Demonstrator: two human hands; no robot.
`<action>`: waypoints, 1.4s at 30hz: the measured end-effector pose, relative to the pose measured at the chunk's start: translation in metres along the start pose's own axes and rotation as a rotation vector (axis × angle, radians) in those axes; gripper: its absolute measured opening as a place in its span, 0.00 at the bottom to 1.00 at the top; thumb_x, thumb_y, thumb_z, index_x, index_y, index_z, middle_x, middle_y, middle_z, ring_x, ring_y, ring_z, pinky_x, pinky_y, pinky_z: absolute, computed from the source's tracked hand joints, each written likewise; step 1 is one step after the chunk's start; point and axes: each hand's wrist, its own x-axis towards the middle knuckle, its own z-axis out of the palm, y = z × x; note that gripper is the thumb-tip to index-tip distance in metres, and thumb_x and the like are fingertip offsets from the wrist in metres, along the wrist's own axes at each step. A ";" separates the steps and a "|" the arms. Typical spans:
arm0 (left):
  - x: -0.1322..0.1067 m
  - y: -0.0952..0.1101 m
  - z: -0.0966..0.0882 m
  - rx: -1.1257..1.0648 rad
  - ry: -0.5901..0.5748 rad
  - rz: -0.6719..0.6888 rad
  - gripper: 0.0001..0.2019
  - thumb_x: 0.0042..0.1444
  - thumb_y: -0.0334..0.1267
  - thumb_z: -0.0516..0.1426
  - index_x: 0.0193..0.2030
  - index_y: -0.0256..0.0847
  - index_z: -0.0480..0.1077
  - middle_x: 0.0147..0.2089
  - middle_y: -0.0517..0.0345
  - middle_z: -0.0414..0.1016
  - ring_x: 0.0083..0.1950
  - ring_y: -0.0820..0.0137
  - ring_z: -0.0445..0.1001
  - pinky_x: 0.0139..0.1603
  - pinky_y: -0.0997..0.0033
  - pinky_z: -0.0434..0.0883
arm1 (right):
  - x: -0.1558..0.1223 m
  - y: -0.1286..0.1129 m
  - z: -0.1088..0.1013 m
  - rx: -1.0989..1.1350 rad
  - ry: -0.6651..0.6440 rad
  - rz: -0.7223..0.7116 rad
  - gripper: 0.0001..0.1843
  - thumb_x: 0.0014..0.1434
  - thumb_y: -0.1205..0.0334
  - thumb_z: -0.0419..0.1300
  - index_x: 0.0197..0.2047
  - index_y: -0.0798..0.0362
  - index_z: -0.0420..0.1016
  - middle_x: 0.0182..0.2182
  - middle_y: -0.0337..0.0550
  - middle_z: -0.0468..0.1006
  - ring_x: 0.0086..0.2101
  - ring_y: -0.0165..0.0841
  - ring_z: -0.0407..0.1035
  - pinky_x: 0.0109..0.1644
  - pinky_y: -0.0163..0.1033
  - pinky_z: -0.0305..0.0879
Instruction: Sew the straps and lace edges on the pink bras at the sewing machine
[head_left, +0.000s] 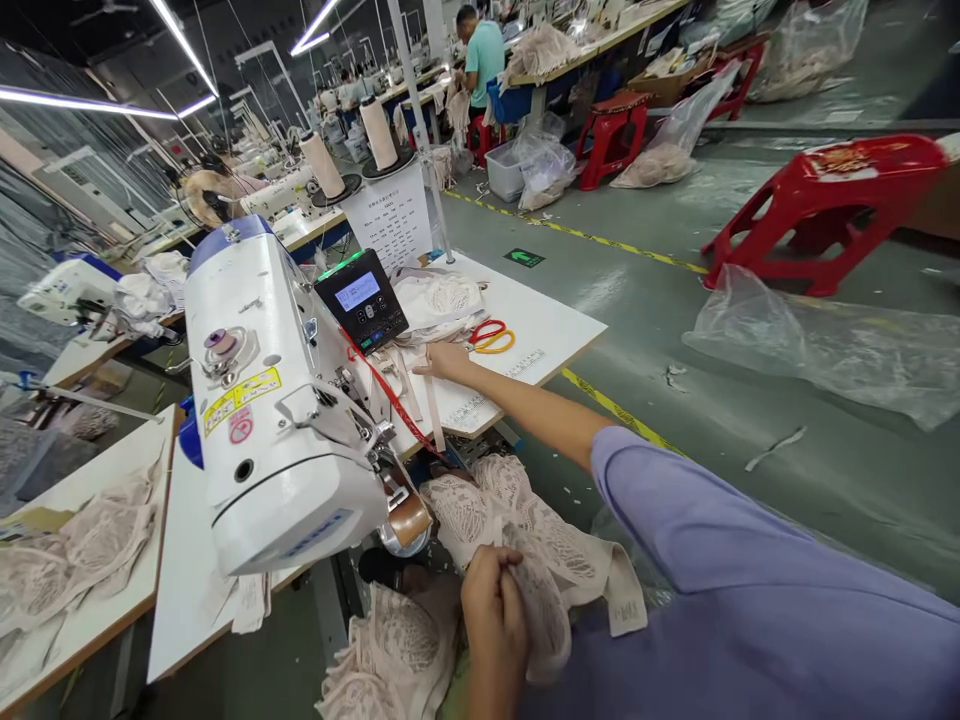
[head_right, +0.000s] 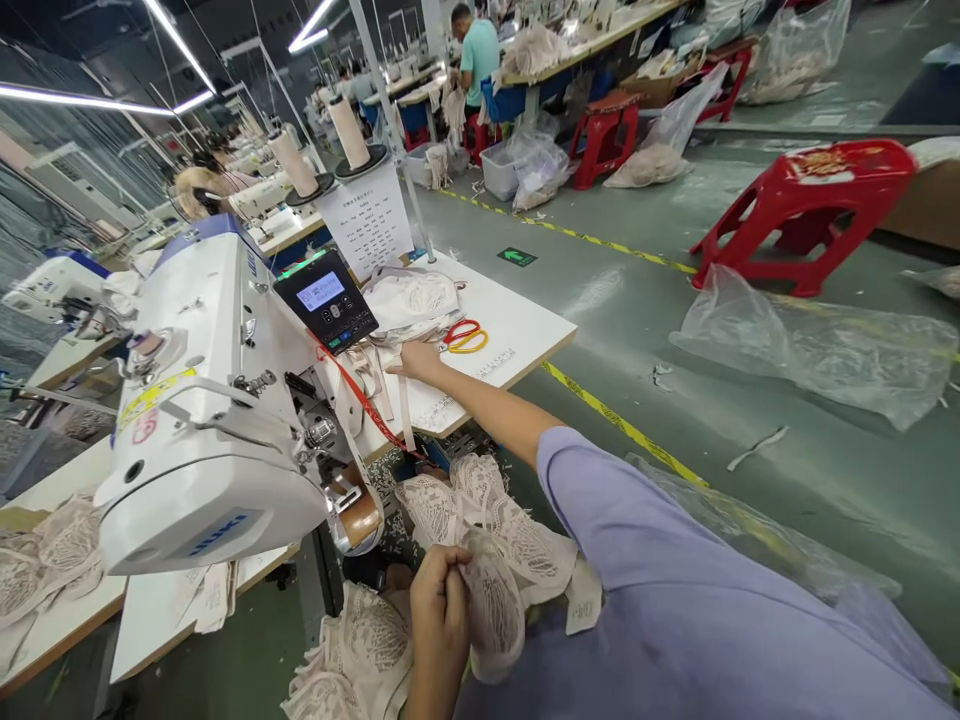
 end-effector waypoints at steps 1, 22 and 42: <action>0.003 0.004 0.001 0.005 -0.006 -0.007 0.13 0.65 0.38 0.48 0.38 0.43 0.75 0.36 0.49 0.75 0.40 0.61 0.75 0.42 0.65 0.70 | 0.001 -0.003 0.002 0.017 0.002 0.001 0.22 0.64 0.46 0.61 0.45 0.59 0.73 0.46 0.53 0.76 0.46 0.41 0.70 0.49 0.46 0.66; -0.011 -0.024 -0.047 0.030 0.244 -0.098 0.20 0.65 0.50 0.53 0.56 0.42 0.76 0.58 0.44 0.77 0.61 0.56 0.73 0.63 0.56 0.71 | -0.219 0.017 0.007 1.134 -0.373 -0.172 0.29 0.64 0.51 0.60 0.64 0.53 0.60 0.47 0.49 0.77 0.39 0.36 0.77 0.35 0.36 0.72; 0.005 0.034 -0.043 -0.089 -0.133 -0.127 0.32 0.67 0.61 0.44 0.36 0.39 0.80 0.35 0.51 0.81 0.40 0.62 0.77 0.47 0.67 0.74 | -0.264 -0.007 0.012 1.585 -0.643 0.157 0.27 0.54 0.41 0.68 0.45 0.56 0.73 0.28 0.40 0.75 0.31 0.31 0.73 0.34 0.35 0.70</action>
